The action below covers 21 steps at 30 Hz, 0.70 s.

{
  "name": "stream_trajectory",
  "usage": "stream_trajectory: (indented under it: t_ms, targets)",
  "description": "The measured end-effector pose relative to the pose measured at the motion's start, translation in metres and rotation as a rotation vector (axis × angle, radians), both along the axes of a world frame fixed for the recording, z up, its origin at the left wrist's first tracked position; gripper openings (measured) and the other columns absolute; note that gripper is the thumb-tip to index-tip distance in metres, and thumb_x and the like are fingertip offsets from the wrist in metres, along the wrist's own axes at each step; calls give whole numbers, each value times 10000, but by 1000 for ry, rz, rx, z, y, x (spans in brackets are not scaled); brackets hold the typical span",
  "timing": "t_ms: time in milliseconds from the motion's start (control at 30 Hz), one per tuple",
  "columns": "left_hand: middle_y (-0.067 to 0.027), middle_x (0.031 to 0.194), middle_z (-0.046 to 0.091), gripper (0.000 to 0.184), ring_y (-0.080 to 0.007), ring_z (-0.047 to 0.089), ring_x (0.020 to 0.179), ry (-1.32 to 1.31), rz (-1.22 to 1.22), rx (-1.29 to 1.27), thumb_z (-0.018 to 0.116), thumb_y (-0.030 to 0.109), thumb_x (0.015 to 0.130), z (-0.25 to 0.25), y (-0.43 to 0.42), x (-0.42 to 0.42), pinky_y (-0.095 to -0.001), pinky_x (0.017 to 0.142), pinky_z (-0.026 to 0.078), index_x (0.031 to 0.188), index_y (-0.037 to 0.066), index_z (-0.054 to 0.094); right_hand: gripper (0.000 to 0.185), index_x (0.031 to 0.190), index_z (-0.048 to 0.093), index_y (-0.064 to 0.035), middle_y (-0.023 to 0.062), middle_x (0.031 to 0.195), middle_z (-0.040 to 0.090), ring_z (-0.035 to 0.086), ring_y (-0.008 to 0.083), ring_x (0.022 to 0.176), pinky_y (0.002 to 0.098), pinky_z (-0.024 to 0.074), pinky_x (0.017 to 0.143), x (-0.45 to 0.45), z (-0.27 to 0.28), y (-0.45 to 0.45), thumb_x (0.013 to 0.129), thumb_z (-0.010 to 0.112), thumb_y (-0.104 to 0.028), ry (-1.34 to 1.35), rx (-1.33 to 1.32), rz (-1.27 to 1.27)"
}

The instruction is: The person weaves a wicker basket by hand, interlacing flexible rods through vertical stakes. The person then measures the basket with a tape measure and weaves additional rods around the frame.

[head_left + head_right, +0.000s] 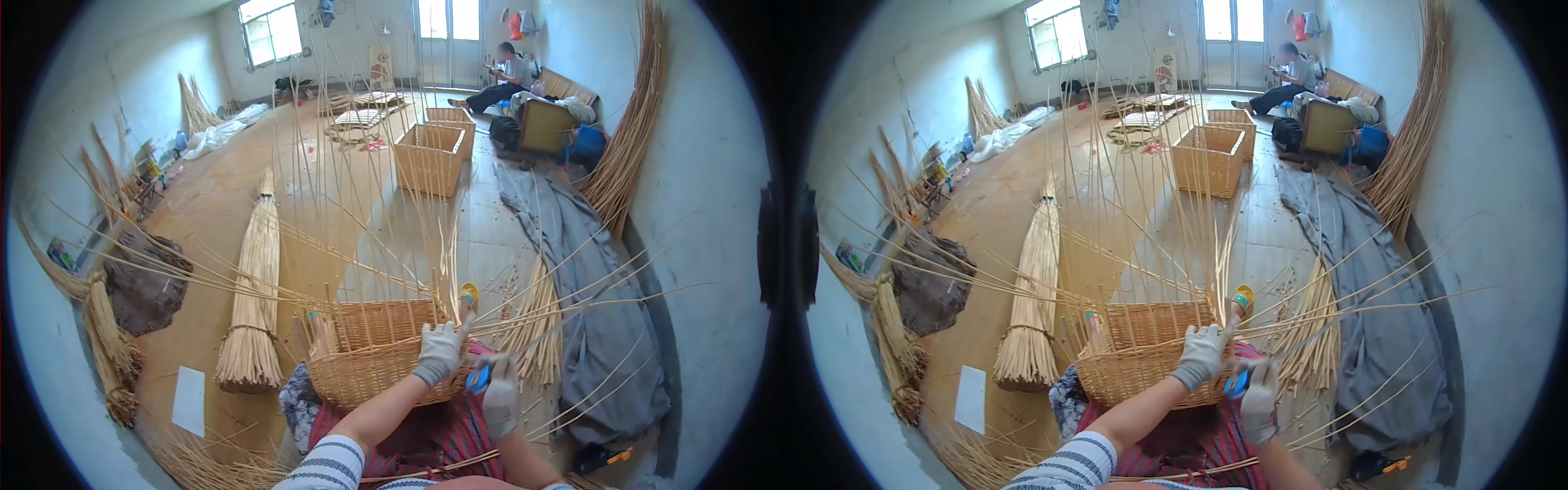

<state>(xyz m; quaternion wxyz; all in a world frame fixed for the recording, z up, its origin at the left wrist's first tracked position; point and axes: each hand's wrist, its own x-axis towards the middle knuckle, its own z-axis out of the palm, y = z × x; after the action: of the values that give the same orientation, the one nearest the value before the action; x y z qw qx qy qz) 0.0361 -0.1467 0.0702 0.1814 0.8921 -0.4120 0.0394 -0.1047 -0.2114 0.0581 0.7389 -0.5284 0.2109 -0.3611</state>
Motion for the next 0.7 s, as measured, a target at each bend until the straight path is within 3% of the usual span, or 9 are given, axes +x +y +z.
stream_trajectory:
  t_ms: [67, 133, 300, 400, 467, 567, 600, 667, 700]
  targets:
    - [-189, 1105, 590, 822, -346, 583, 1044, -41, -30, 226, 707, 540, 746, -15, -8, -4, -432, 897, 446, 1446, 261, 382, 228, 965, 509, -53, 93, 858, 619, 572, 156, 632, 289, 505, 599, -41, -43, 11, 1039, 411, -246, 158, 62, 38]
    - [-171, 1053, 617, 806, -344, 611, 997, 70, -27, 135, 703, 545, 751, -19, -16, 10, -435, 863, 464, 1444, 298, 374, 216, 935, 511, -39, 118, 841, 624, 601, 205, 641, 338, 545, 635, -72, -104, 7, 1016, 442, -227, 274, 335, -158]
    - [-122, 903, 693, 746, -322, 679, 819, 215, -33, 9, 696, 496, 771, -25, -16, 63, -431, 704, 521, 1428, 334, 383, 177, 894, 504, -44, 117, 793, 596, 599, 250, 643, 388, 564, 650, -95, -102, -31, 944, 524, -213, 121, 528, -179]
    - [-154, 1026, 681, 773, -328, 664, 932, 236, 34, -129, 672, 510, 766, 33, 33, 82, -434, 795, 513, 1448, 334, 354, 165, 886, 498, -61, 110, 750, 562, 599, 272, 658, 414, 567, 632, -88, -132, -59, 910, 551, -215, -20, 650, -140]
    - [-151, 1056, 675, 792, -339, 651, 971, 267, 71, -147, 690, 517, 766, 66, 69, 81, -432, 823, 505, 1452, 319, 349, 178, 871, 481, -49, 134, 758, 572, 600, 298, 662, 425, 558, 599, -88, -131, -61, 917, 522, -215, 68, 625, -233]
    - [-157, 1035, 667, 849, -330, 670, 885, 59, 41, -513, 758, 422, 768, 93, 116, 62, -410, 742, 523, 1478, 247, 326, 221, 826, 493, -68, 106, 717, 560, 586, 266, 639, 416, 552, 598, -80, -126, -74, 942, 526, -254, 24, 622, -187]
    - [-157, 1035, 667, 849, -330, 670, 885, 54, 63, -514, 758, 422, 768, 106, 134, 48, -410, 742, 523, 1478, 247, 326, 238, 816, 497, -80, 91, 711, 553, 575, 249, 626, 411, 548, 607, -75, -128, -78, 951, 528, -273, -31, 630, -142]
    - [-129, 939, 675, 876, -302, 677, 792, -47, 61, -690, 768, 426, 752, 140, 167, 4, -394, 665, 529, 1475, 182, 337, 301, 769, 509, -111, 49, 648, 540, 571, 210, 616, 379, 533, 598, -59, -105, -105, 963, 541, -340, -60, 460, 174]
    - [-129, 939, 675, 876, -302, 677, 792, -41, 77, -688, 768, 426, 752, 145, 179, -16, -394, 665, 529, 1475, 182, 337, 295, 768, 516, -117, 40, 647, 541, 576, 188, 626, 359, 522, 591, -50, -38, -78, 961, 547, -338, -50, 355, 98]
